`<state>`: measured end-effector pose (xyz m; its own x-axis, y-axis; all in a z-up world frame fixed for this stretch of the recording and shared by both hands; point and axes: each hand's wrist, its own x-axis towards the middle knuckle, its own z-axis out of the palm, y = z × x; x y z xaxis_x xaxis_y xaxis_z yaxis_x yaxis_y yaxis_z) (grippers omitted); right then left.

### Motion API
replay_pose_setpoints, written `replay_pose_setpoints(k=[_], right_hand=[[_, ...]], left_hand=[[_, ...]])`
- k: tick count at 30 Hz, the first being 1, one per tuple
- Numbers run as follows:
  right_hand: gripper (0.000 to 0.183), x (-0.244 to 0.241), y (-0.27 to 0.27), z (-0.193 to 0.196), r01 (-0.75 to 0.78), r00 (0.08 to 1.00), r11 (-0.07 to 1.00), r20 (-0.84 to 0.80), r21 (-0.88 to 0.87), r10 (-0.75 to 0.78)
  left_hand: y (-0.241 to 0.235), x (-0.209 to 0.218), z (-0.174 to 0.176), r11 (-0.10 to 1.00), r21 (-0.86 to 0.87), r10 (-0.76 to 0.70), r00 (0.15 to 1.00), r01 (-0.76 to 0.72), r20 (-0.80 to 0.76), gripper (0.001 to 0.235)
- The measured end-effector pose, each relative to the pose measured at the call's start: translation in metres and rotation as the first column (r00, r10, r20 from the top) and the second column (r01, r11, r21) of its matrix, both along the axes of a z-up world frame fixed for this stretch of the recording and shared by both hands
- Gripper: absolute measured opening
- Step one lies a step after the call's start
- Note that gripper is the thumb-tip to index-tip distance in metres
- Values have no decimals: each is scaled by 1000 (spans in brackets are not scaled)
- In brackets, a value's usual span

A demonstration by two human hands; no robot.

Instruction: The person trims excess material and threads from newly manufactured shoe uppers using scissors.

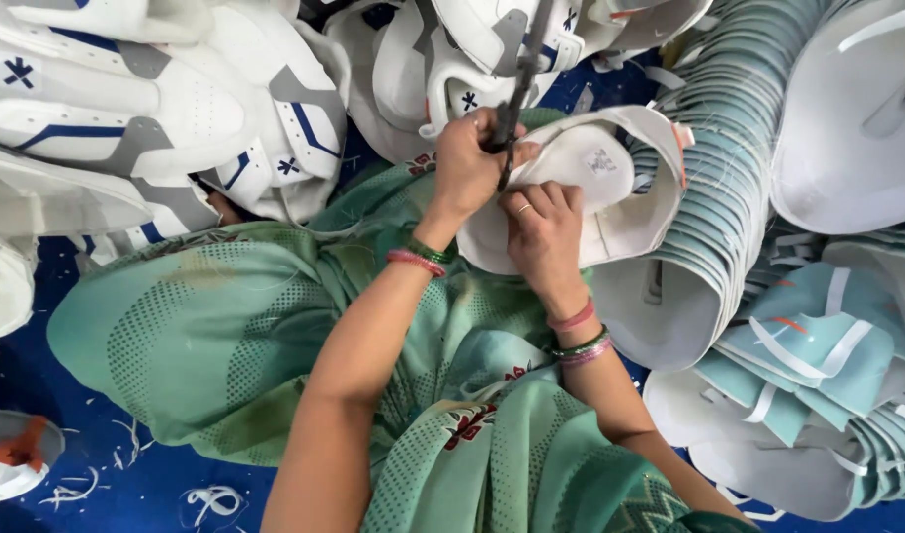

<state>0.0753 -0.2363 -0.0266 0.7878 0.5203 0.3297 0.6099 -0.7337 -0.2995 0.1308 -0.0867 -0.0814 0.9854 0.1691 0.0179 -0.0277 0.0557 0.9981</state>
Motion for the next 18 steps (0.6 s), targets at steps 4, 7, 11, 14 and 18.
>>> replay_pose_setpoints(k=[4, 7, 11, 14, 18], right_hand=[[19, -13, -24, 16, -423, 675, 878, -568, 226, 471], [22, -12, -90, 22, -194, 424, 974, -885, 121, 194], [21, -15, -136, 27, 301, 777, 653, -219, -695, -591], [47, -1, -100, 60, 513, 856, 721, 216, -466, -469], [59, 8, -22, 68, 157, 813, 639, -466, 753, 349]], left_hand=[[27, -9, 12, 924, -361, 130, 992, -123, -6, 25], [77, -29, 47, 776, -566, 358, 933, -278, 32, 25], [114, -60, 84, 734, -563, 496, 866, -379, 64, 25], [118, -80, 88, 626, -655, 574, 819, -424, 17, 29], [110, -110, 104, 541, -753, 557, 830, -375, -13, 27]])
